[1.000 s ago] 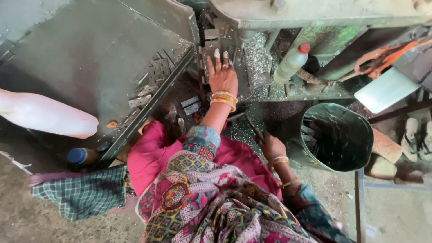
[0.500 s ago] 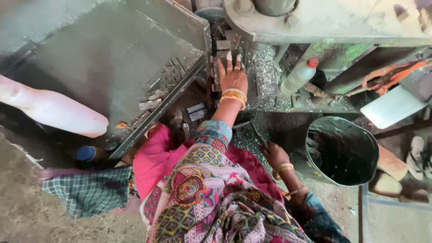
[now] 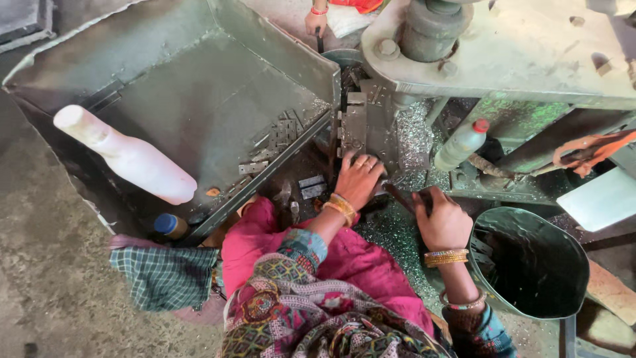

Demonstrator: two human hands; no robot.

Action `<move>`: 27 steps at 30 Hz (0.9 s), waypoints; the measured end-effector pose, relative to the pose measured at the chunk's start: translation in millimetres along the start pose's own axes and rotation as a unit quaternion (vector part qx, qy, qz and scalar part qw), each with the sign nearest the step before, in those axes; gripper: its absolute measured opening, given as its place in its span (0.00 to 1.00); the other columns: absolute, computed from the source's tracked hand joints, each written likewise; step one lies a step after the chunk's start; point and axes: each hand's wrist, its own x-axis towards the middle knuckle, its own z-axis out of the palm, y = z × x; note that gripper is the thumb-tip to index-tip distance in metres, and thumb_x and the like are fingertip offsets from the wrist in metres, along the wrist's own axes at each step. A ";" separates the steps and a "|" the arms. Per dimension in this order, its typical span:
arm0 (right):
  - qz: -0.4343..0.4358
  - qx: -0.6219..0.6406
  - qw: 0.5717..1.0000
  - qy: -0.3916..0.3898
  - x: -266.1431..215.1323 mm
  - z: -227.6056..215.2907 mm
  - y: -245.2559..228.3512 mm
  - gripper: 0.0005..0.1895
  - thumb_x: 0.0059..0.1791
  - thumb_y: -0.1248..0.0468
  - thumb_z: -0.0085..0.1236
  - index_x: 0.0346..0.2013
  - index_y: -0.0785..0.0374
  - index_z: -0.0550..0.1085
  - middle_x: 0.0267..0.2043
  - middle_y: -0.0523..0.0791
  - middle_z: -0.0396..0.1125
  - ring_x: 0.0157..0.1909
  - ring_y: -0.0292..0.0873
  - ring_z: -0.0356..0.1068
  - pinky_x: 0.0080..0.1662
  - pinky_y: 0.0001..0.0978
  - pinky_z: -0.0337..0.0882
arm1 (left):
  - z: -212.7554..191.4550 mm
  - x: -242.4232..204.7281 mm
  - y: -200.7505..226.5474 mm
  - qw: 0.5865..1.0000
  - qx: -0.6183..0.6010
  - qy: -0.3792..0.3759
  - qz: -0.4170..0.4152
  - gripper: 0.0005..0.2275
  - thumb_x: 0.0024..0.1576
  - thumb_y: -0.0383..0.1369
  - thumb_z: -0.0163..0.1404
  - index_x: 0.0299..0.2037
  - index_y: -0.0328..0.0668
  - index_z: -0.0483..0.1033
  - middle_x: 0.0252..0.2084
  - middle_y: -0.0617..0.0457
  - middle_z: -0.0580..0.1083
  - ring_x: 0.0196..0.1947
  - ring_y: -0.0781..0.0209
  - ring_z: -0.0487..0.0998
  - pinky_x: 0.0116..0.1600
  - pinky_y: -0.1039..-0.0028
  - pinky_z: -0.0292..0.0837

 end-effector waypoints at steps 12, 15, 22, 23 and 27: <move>0.014 -0.051 0.993 -0.106 6.6 7.9 9.3 0.18 0.50 0.47 0.56 0.44 0.57 0.74 0.30 0.57 0.74 0.36 0.63 0.75 0.38 0.56 0.72 | 21.9 49.8 3.4 0.991 0.062 0.023 -0.120 0.13 0.60 0.32 0.45 0.47 0.42 0.82 0.60 0.44 0.73 0.65 0.44 0.66 0.68 0.47 0.54; 0.024 -0.054 0.991 -0.118 7.0 6.6 6.5 0.19 0.50 0.48 0.56 0.45 0.58 0.73 0.31 0.56 0.74 0.35 0.64 0.75 0.36 0.57 0.72 | 18.0 28.9 -8.0 0.994 0.054 -0.014 -0.093 0.15 0.58 0.31 0.44 0.50 0.41 0.81 0.66 0.48 0.70 0.71 0.45 0.58 0.71 0.40 0.44; 0.033 -0.068 0.982 -0.172 10.0 -4.3 -5.3 0.21 0.51 0.46 0.56 0.47 0.58 0.74 0.32 0.57 0.74 0.37 0.64 0.75 0.38 0.57 0.72 | 12.0 35.0 -3.5 0.976 0.108 -0.117 -0.146 0.22 0.62 0.42 0.43 0.59 0.35 0.75 0.72 0.46 0.63 0.75 0.47 0.51 0.74 0.42 0.33; 0.034 -0.063 0.982 -0.177 10.6 -3.2 -5.0 0.21 0.50 0.46 0.56 0.48 0.57 0.74 0.33 0.57 0.74 0.37 0.64 0.75 0.38 0.58 0.72 | 16.0 44.8 -1.8 0.976 0.102 -0.127 -0.144 0.21 0.62 0.40 0.42 0.59 0.36 0.75 0.72 0.46 0.62 0.76 0.48 0.50 0.74 0.42 0.32; 0.027 -0.049 0.979 -0.198 15.0 13.8 13.5 0.23 0.50 0.46 0.56 0.53 0.55 0.73 0.33 0.58 0.74 0.39 0.64 0.75 0.40 0.57 0.73 | 33.2 65.0 -4.1 0.978 0.097 -0.120 -0.138 0.20 0.61 0.36 0.42 0.61 0.37 0.73 0.73 0.47 0.61 0.76 0.48 0.49 0.74 0.42 0.31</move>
